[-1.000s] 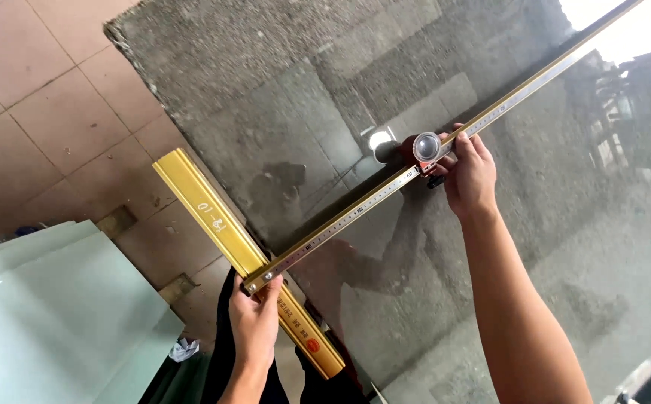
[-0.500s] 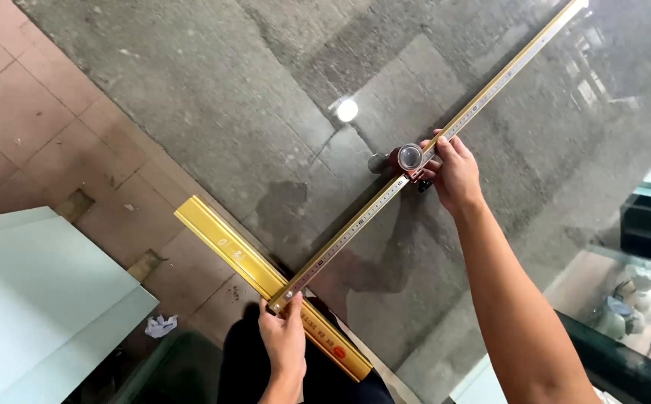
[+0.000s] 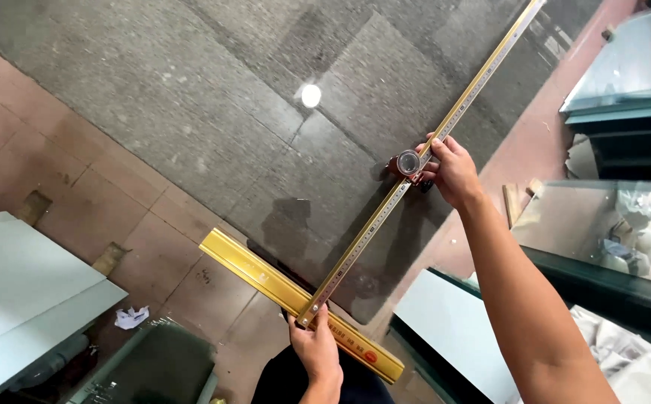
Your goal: A person uses a T-square glass cutter to measure and score a large sheet of glass on a workshop table.
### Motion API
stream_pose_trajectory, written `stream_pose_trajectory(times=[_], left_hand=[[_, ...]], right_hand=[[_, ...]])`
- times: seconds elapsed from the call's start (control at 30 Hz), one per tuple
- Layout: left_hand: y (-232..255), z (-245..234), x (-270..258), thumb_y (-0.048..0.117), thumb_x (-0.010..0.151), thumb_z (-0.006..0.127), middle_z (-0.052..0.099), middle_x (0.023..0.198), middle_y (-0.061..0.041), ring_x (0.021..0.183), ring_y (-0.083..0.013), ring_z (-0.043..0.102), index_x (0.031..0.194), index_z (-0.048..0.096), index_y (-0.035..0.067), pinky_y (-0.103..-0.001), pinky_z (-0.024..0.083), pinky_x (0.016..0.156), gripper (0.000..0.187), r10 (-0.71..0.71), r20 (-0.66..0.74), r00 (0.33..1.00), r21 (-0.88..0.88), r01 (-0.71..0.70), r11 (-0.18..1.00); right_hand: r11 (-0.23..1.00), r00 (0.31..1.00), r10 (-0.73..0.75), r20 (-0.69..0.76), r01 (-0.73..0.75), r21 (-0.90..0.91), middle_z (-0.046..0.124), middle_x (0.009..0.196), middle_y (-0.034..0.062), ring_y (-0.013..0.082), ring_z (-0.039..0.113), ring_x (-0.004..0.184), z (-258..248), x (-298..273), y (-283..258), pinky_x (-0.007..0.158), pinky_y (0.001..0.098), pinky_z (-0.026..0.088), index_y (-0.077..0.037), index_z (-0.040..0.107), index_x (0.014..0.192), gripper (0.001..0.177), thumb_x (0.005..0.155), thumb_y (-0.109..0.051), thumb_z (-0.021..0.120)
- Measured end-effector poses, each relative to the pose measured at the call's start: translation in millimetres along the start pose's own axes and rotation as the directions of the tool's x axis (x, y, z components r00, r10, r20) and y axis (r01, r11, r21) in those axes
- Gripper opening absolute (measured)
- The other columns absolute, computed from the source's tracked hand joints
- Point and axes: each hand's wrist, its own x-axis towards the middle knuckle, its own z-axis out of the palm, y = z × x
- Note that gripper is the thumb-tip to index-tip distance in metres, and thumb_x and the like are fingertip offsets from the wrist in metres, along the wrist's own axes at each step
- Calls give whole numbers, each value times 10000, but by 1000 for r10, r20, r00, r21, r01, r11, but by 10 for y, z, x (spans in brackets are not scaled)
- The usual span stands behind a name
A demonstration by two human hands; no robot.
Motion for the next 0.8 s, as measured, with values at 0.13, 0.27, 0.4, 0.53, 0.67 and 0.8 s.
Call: stream_pose_trajectory(times=[0.13, 0.27, 0.4, 0.53, 0.67, 0.8], left_hand=[[-524, 167, -363, 298, 877, 873, 599, 1609, -204, 1506, -305, 571, 1679, 389, -15, -360, 423, 1262, 988, -39, -14, 999, -2, 39, 999], [-930, 283, -798, 211, 917, 842, 703, 1517, -161, 1378, -289, 696, 1623, 503, 50, -367, 503, 1202, 800, -59, 18, 998, -59, 60, 996], [-1678, 536, -904, 205, 890, 898, 754, 1431, -189, 1297, -348, 739, 1668, 471, 49, -416, 569, 1117, 901, -125, -53, 991, 54, 128, 990], [-2292, 658, -939, 410, 833, 960, 708, 1527, -111, 1396, -348, 656, 1645, 547, 113, -443, 478, 1216, 958, -182, -161, 970, 302, 224, 927], [-2715, 621, -506, 83, 683, 973, 849, 937, -219, 862, -354, 799, 1414, 734, 69, -430, 637, 853, 769, 57, -109, 992, -174, -75, 982], [-1820, -82, -500, 51, 725, 978, 877, 1177, -176, 1040, -347, 838, 1539, 672, 162, -400, 631, 968, 876, 95, -43, 995, -50, -97, 994]], right_hand=[[1000, 1000, 14, 1, -14, -4, 715, 1071, 87, 241, 699, 689, -568, -313, 103, 574, 343, 610, -124, 556, 1309, 178, 1192, -246, 500], [999, 999, 28, 16, -27, -34, 703, 1070, 65, 252, 681, 695, -1069, -675, 182, 570, 343, 575, -133, 559, 1295, 182, 1183, -269, 516], [994, 997, 71, -40, -75, -83, 708, 1055, 72, 216, 671, 726, -1575, -858, 298, 556, 262, 488, -123, 555, 1334, 217, 1189, -280, 519], [992, 994, 102, -30, -104, -78, 687, 1094, 120, 225, 575, 681, -2012, -938, 573, 562, 358, 536, -115, 538, 1259, 149, 1210, -242, 479], [997, 997, 68, -29, -69, -34, 667, 1121, 169, 180, 469, 702, -2005, -1112, 523, 633, 317, 443, -93, 516, 1319, 185, 1196, -229, 491], [998, 1000, -19, 4, 19, 56, 673, 1118, 135, 186, 541, 681, -1697, -1608, 324, 641, 335, 553, -73, 527, 1296, 150, 1203, -172, 463]])
